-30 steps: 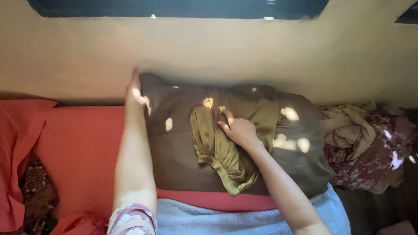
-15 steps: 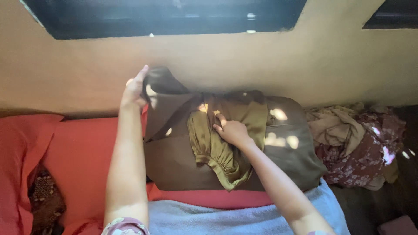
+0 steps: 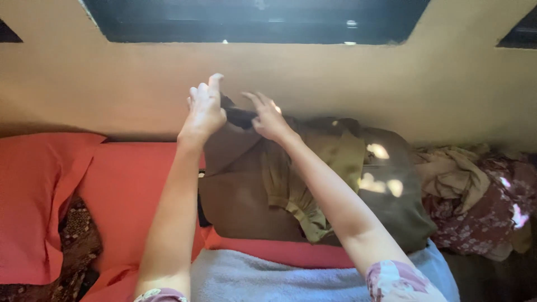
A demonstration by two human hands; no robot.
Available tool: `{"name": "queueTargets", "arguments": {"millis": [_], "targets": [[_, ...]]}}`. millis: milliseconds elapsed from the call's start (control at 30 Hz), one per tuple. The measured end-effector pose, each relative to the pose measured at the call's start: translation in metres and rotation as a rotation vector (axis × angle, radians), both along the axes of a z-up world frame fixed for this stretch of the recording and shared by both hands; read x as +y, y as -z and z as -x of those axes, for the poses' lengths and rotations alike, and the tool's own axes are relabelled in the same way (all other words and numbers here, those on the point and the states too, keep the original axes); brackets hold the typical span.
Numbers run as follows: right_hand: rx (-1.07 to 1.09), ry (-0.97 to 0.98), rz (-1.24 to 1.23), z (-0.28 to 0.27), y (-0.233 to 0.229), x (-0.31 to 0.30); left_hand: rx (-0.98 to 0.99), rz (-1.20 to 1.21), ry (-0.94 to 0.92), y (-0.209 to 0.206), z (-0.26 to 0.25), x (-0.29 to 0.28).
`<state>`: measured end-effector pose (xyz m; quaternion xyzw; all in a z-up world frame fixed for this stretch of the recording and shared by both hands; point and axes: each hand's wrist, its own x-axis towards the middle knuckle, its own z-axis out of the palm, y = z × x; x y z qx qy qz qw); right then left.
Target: The person folds a brown cloth, a floral top, and a light-colored top by hand on a bed.
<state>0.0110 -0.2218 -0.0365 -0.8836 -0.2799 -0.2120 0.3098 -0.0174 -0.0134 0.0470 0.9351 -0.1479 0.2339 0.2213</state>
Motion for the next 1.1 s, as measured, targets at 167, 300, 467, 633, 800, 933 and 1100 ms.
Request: {"name": "queueTargets", "arguments": {"millis": [167,300,467,633,800,933,1100], "targets": [[0.55,-0.274,-0.235,-0.051,0.021,0.012,0.001,-0.191,-0.055,-0.01,0.008,0.006],[0.691,-0.438,-0.386,-0.064,0.008,0.004,-0.052,-0.126,0.017,-0.006,0.003,0.016],[0.733,-0.614,-0.373,-0.065,-0.03,-0.008,-0.067,-0.142,-0.051,0.009,-0.01,0.005],[0.629,-0.023,0.12,-0.094,0.008,-0.045,-0.339,-0.17,-0.174,0.009,-0.01,0.004],[0.225,0.283,0.125,-0.122,0.047,-0.11,0.015,0.155,-0.08,0.015,-0.017,0.003],[0.082,0.156,-0.086,-0.1,0.023,-0.14,0.358,0.254,0.023,0.011,-0.003,-0.006],[0.424,0.178,-0.157,-0.083,-0.001,-0.171,0.056,-0.212,-0.093,0.008,-0.002,-0.009]]}}
